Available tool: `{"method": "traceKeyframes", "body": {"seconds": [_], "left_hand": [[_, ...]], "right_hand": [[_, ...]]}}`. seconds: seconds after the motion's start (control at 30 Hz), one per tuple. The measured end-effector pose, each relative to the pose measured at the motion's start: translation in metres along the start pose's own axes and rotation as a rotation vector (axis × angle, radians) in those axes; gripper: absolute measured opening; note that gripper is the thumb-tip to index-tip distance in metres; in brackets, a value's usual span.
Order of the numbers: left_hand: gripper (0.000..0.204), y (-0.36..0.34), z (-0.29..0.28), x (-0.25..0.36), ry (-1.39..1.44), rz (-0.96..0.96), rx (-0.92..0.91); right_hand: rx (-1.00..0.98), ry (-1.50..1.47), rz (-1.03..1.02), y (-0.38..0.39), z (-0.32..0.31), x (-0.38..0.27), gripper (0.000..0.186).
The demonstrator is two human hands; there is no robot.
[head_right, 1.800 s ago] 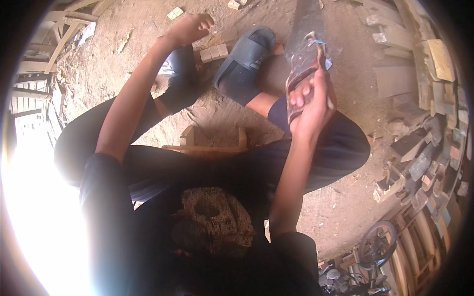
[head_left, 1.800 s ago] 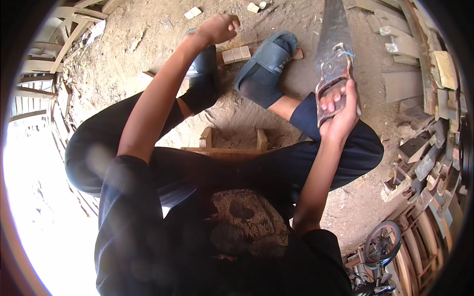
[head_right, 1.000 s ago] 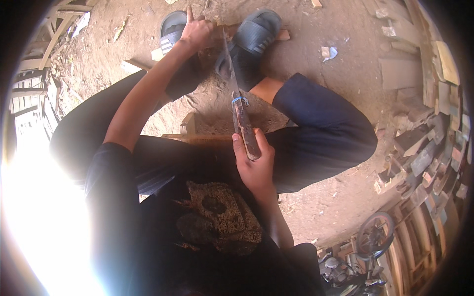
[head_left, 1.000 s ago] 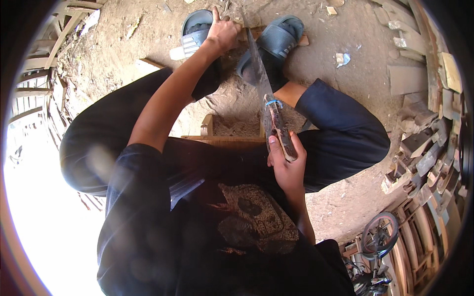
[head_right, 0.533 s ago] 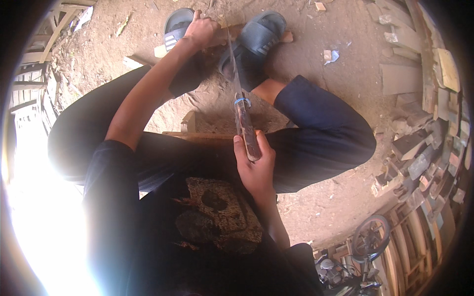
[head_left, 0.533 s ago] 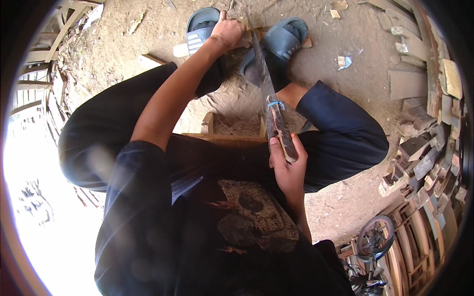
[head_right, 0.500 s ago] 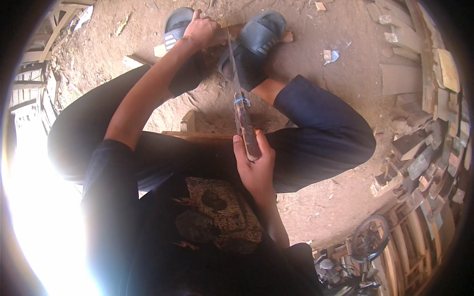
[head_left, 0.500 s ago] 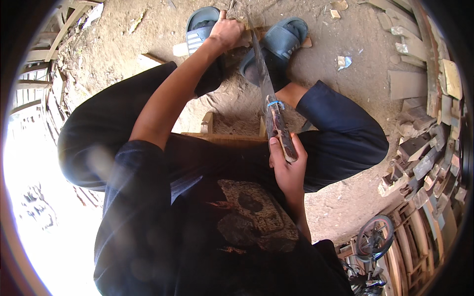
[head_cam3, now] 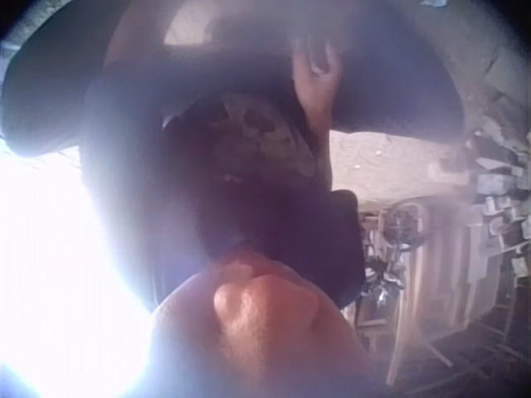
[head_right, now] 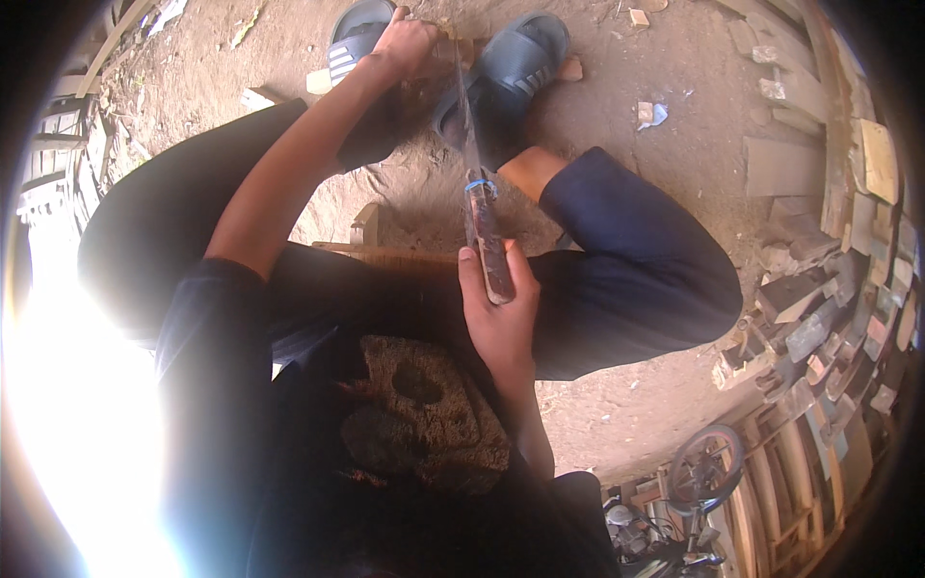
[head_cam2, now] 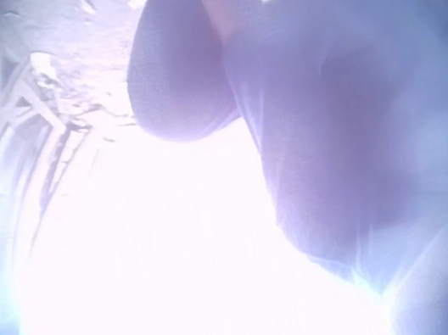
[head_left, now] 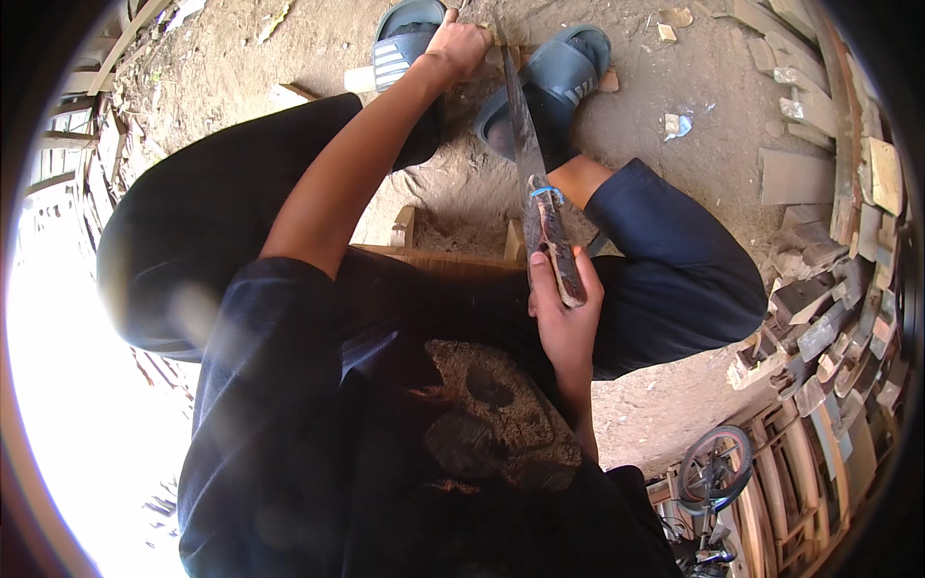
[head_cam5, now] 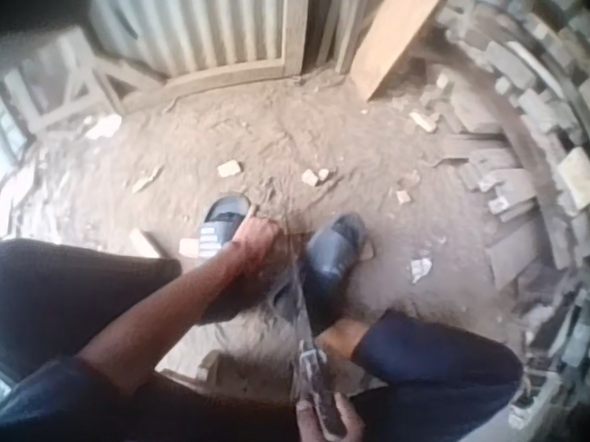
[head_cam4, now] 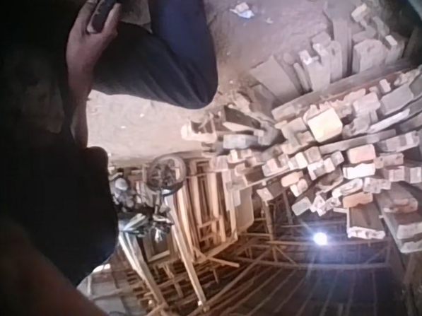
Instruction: The person sits on the ground and uses a hand saw to cut a small piece of wood held between their feet. They repeatedly saw back and forth, then lift the cut piece to inspect it.
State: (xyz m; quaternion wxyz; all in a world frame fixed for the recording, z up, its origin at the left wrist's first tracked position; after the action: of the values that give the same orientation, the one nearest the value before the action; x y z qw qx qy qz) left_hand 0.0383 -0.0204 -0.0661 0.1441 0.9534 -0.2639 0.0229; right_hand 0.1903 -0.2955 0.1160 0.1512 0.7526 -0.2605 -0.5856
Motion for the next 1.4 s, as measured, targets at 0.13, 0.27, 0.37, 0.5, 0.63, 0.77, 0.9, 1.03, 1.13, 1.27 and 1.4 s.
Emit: {"method": "traceKeyframes", "body": {"seconds": [0.13,0.27,0.37,0.5,0.63,0.77,0.9,1.03,1.13,1.27,1.4], "left_hand": [[0.019,0.002,0.002,-0.001,0.026,0.007,0.037],[0.019,0.001,0.025,-0.017,-0.039,0.053,0.094],[0.021,0.002,0.018,-0.004,-0.124,0.009,-0.012],[0.035,0.006,0.002,0.003,-0.095,-0.011,-0.144],[0.029,0.007,0.004,-0.003,-0.11,0.013,-0.079],[0.028,0.006,0.014,-0.006,-0.111,0.059,0.015],[0.032,0.006,0.023,-0.016,-0.101,0.027,0.025],[0.047,0.009,-0.011,-0.001,-0.049,-0.101,-0.164],[0.055,0.01,-0.016,0.001,-0.015,-0.155,-0.158],[0.059,0.005,0.004,-0.011,0.098,-0.162,-0.144],[0.043,0.005,0.006,-0.001,-0.04,-0.222,-0.185]], "right_hand": [[0.047,-0.127,0.128,0.006,0.005,-0.011,0.032],[-0.044,-0.036,0.02,0.005,0.013,-0.027,0.054],[-0.137,-0.051,0.019,0.008,0.017,-0.031,0.054],[-0.098,0.037,-0.122,0.006,0.017,-0.018,0.052],[-0.083,-0.115,-0.061,0.009,0.018,-0.017,0.051],[-0.075,0.064,-0.114,0.005,0.016,-0.013,0.053],[-0.068,0.112,-0.149,0.009,0.015,-0.019,0.053],[-0.067,0.234,-0.252,0.037,0.004,-0.037,0.051],[-0.059,0.192,-0.267,0.037,0.001,-0.033,0.05],[-0.052,0.196,-0.269,0.018,0.005,-0.026,0.049],[-0.073,0.273,-0.26,0.037,-0.013,-0.038,0.049]]}}
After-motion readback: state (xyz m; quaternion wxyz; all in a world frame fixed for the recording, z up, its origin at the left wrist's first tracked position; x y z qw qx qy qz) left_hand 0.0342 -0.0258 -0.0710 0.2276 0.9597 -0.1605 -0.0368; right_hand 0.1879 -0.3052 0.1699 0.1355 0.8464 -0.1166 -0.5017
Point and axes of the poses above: each hand's wrist, its own y-axis away from the middle knuckle, its own z-axis out of the palm, x = y × z, the point moved 4 cm from there along -y, towards the middle knuckle, and after that the axes turned 1 degree about -z, right-handed, at the moved point
